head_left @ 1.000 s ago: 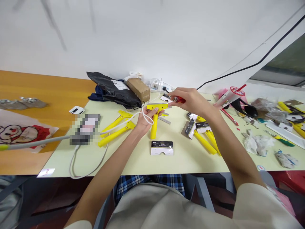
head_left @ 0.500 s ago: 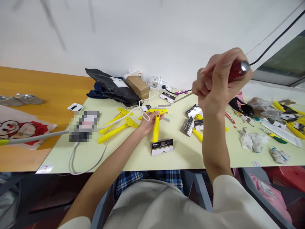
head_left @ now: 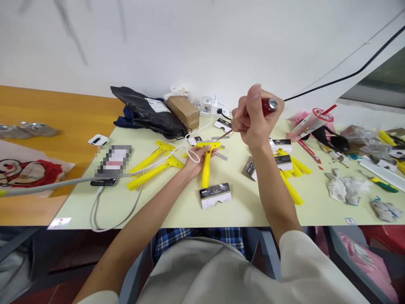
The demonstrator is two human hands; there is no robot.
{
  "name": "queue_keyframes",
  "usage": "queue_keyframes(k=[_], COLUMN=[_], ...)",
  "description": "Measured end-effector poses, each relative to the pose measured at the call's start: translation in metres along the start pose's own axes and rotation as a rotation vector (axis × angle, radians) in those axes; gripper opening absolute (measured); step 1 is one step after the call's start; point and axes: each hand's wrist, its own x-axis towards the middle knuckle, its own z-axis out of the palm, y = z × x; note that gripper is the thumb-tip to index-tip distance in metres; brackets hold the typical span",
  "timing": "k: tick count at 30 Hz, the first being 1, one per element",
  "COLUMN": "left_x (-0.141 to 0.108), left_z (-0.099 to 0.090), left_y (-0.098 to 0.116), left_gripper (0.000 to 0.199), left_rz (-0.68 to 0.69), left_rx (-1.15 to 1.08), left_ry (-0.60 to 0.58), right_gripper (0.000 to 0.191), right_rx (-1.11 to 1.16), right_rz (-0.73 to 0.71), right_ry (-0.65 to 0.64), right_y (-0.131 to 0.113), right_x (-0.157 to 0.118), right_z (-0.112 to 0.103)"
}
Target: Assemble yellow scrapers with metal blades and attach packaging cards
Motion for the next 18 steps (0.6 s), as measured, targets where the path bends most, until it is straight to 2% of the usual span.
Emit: queue_keyframes(k=[5,8,13,18], left_x=[0.001,0.002,0.002,0.003], left_z=[-0.001,-0.002,-0.001,-0.002], left_y=[-0.002,-0.003,-0.003,-0.002], left_gripper=[0.014,0.014,0.018,0.017], left_rz=[0.025,0.049,0.027,0.037], left_rx=[-0.002,-0.022,-0.060,-0.043], left_ry=[0.010,0.018,0.039,0.023], right_gripper=[0.075,0.075,0.079,0.076], right_rx=[0.050,0.020,-0.114,-0.083], right_rz=[-0.054,-0.093,-0.058,-0.026], right_ry=[0.088,0.030,-0.162,-0.191], right_y=[0.005,0.014,0.034,0.041], right_x=[-0.003,-0.002,0.007,0.011], right_z=[0.021,0.025,0.011,0.005])
